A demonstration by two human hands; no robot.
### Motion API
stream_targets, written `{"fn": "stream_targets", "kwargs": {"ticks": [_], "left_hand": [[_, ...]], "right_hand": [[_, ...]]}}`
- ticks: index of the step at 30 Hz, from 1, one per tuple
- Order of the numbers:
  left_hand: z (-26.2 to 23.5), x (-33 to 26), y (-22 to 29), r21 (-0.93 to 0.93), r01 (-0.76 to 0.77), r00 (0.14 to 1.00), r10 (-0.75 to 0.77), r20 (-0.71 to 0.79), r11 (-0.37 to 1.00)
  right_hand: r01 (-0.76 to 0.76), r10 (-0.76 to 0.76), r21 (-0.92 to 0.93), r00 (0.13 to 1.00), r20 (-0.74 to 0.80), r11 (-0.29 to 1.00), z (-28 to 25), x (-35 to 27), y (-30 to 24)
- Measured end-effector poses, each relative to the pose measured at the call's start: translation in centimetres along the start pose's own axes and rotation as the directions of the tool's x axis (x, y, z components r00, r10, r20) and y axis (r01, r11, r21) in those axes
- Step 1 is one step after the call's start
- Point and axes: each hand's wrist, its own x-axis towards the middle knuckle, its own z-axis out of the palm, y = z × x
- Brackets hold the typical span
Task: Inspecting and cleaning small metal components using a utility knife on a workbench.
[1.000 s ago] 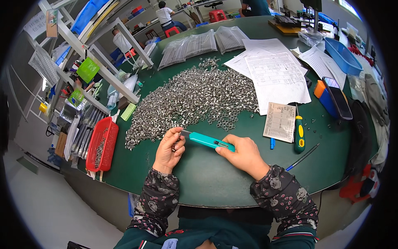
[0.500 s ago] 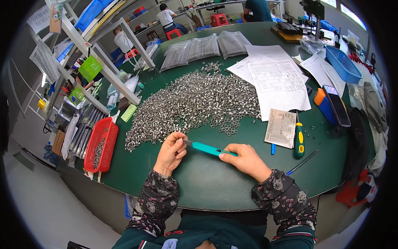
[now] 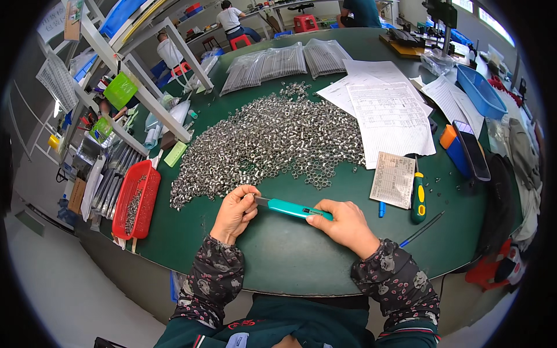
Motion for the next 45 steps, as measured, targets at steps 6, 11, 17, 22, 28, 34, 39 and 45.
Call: {"fn": "stream_targets", "kwargs": {"ticks": [6, 11, 17, 22, 28, 34, 39, 45], "left_hand": [[-0.16, 0.08, -0.08, 0.017, 0.014, 1.0, -0.014, 0.01, 1.0], [-0.41, -0.06, -0.13, 0.004, -0.007, 1.0, 0.007, 0.007, 1.0], [-0.13, -0.03, -0.17, 0.009, -0.025, 1.0, 0.025, -0.016, 1.0], [-0.12, -0.01, -0.32, 0.025, -0.045, 0.998, 0.046, -0.033, 0.999], [-0.15, 0.02, -0.38, 0.062, -0.056, 0.998, 0.058, -0.036, 0.997], [0.03, -0.09, -0.33, 0.117, -0.069, 0.996, 0.076, -0.056, 0.991], [0.05, -0.09, -0.44, 0.18, -0.081, 0.993, 0.095, -0.069, 0.98], [0.17, -0.14, -0.4, 0.204, -0.073, 0.993, 0.091, -0.077, 0.976]], "right_hand": [[0.01, -0.014, -0.07, 0.999, -0.048, 0.997, 0.13, -0.11, -0.08], [0.015, -0.02, -0.098, 0.998, -0.054, 0.995, 0.42, -0.1, -0.31], [0.014, -0.02, -0.11, 0.998, -0.052, 0.994, 0.38, -0.22, -0.41], [0.025, -0.033, -0.124, 0.997, -0.065, 0.992, 0.4, -0.25, -0.37], [0.024, -0.032, -0.123, 0.997, -0.065, 0.992, 0.38, -0.27, -0.33], [0.037, -0.046, -0.125, 0.996, -0.075, 0.992, 0.5, -0.27, -0.15], [0.025, -0.035, -0.137, 0.997, -0.073, 0.99, 0.45, -0.31, -0.34], [0.036, -0.047, -0.136, 0.996, -0.079, 0.99, 0.49, -0.3, -0.26]]}}
